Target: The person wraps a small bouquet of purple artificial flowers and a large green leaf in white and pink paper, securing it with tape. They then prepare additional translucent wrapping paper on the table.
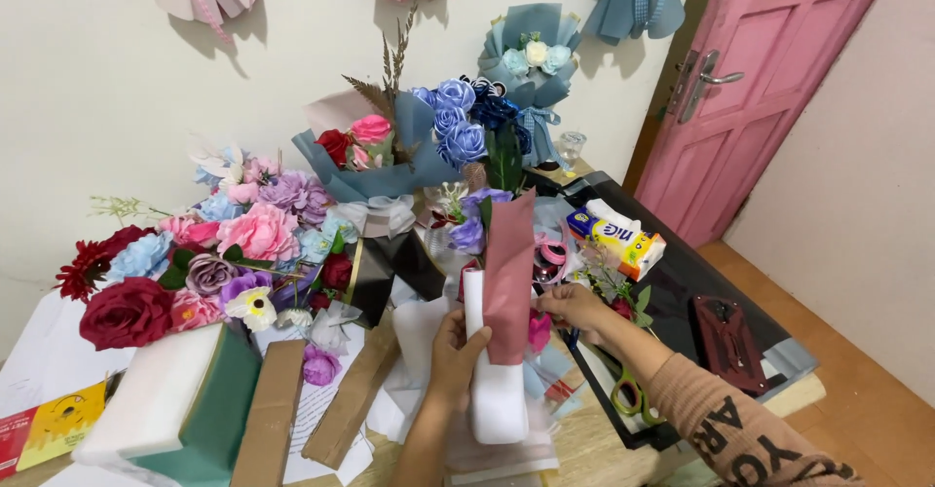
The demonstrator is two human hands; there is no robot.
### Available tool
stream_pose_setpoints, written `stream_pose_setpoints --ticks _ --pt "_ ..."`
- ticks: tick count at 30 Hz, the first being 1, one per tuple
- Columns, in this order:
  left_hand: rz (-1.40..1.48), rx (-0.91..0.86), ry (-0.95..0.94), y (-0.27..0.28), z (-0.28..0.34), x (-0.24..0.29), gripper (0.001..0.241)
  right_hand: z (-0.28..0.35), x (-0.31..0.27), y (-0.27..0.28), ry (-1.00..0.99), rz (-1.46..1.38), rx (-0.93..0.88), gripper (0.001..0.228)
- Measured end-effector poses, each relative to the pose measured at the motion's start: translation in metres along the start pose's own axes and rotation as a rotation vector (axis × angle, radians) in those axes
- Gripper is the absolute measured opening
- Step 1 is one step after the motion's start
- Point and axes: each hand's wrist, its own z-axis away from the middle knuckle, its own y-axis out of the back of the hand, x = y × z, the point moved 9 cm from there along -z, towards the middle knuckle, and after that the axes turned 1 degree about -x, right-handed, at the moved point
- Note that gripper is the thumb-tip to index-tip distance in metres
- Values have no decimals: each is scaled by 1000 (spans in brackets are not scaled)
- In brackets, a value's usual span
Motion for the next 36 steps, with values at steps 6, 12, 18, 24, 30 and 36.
stream_pose_setpoints --ticks 6,12,18,24,30,36 --pt "171 -85 77 -11 -15 -29 30 11 4 0 -159 -83 85 18" --pt "312 -112 148 -9 -34 -64 25 21 3 -9 -117 -213 129 23" --pt "313 -103 240 -15 -33 -66 29 27 -3 -14 -37 -345 140 27" --pt "368 -107 238 -9 -39 -71 28 36 -15 -23 -16 -383 145 20" --pt "378 -108 235 -11 -38 -69 28 32 -5 -18 36 -450 163 28" --pt "365 -111 232 -13 -37 -66 23 30 6 -17 45 -553 146 42"
